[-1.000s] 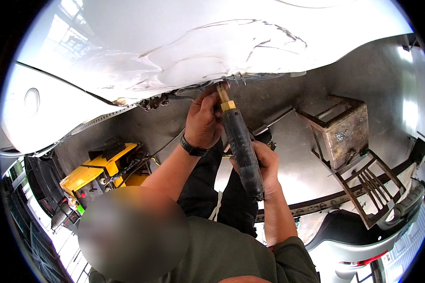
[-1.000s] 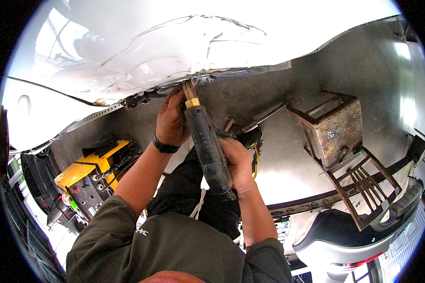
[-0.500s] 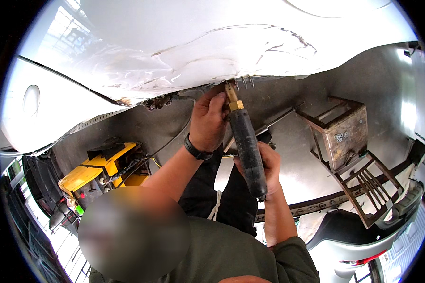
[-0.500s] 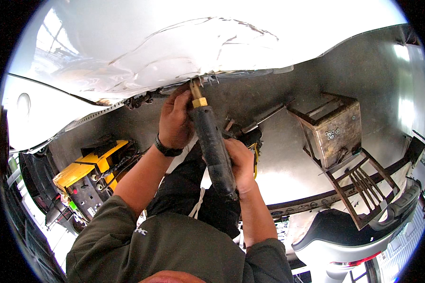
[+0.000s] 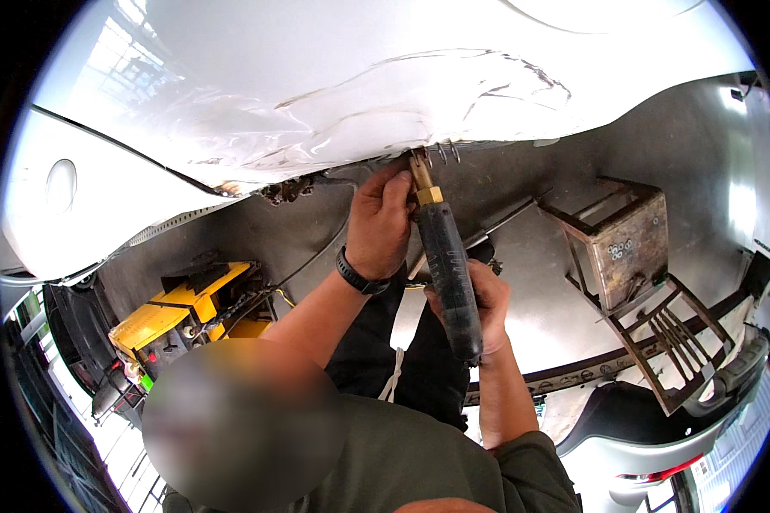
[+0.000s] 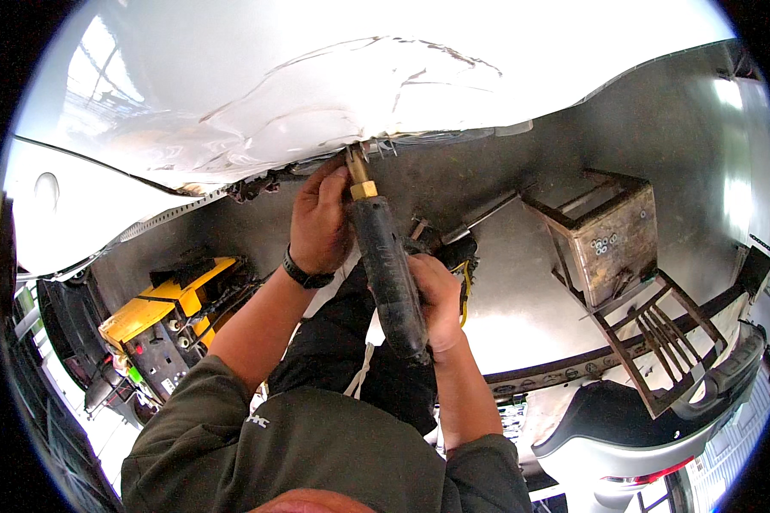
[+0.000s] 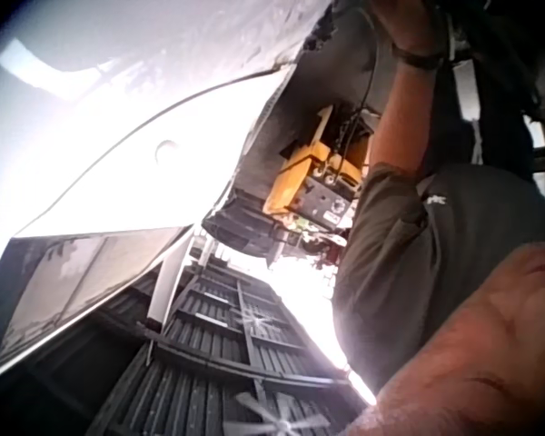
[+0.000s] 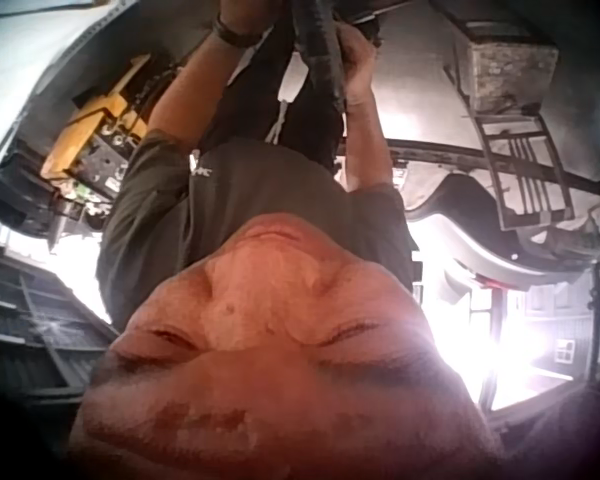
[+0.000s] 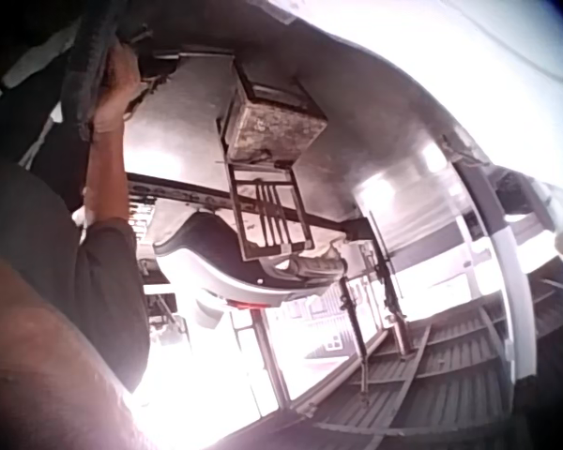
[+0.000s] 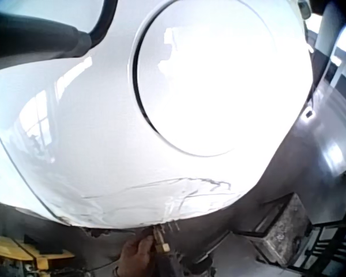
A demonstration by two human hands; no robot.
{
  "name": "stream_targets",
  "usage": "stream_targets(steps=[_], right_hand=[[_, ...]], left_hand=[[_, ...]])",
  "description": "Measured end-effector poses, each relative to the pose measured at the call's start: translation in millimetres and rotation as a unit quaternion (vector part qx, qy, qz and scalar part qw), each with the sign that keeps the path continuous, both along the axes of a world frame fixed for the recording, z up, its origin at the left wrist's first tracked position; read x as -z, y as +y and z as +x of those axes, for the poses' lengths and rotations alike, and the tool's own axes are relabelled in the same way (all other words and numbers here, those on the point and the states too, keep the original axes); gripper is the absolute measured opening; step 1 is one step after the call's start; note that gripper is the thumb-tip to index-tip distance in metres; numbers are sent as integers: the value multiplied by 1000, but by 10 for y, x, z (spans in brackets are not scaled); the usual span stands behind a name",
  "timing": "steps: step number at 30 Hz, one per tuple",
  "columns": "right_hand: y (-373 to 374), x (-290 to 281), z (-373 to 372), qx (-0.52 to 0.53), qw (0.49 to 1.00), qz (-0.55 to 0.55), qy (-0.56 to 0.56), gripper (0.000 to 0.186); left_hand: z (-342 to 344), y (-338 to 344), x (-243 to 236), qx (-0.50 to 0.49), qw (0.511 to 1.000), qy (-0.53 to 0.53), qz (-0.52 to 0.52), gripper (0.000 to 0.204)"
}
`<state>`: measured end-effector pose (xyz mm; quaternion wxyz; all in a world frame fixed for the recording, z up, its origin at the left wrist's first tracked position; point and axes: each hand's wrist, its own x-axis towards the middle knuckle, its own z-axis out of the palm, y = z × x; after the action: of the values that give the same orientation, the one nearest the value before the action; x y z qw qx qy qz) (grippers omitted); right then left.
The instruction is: The person uses a slide hammer and a spot welder to pull dents from a white car door, then grinds the area.
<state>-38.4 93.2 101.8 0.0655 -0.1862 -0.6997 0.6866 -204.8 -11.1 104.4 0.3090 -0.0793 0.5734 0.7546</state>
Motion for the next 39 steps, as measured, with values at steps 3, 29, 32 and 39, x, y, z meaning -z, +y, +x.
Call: stream_targets(steps=[3, 29, 32, 39], right_hand=[[14, 91, 34, 2, 999, 37, 0, 21], [-125, 321, 186, 22, 997, 57, 38, 30], [-131, 192, 423, 19, 997, 62, 31, 27], [-118, -8, 1061, 47, 997, -21, -53, 29]], left_hand=[[7, 13, -8, 1, 1000, 8, -7, 27], [238, -510, 121, 10, 980, -191, 53, 19], [436, -616, 253, 15, 966, -243, 91, 25], [531, -596, 55, 45, 952, -301, 42, 31]])
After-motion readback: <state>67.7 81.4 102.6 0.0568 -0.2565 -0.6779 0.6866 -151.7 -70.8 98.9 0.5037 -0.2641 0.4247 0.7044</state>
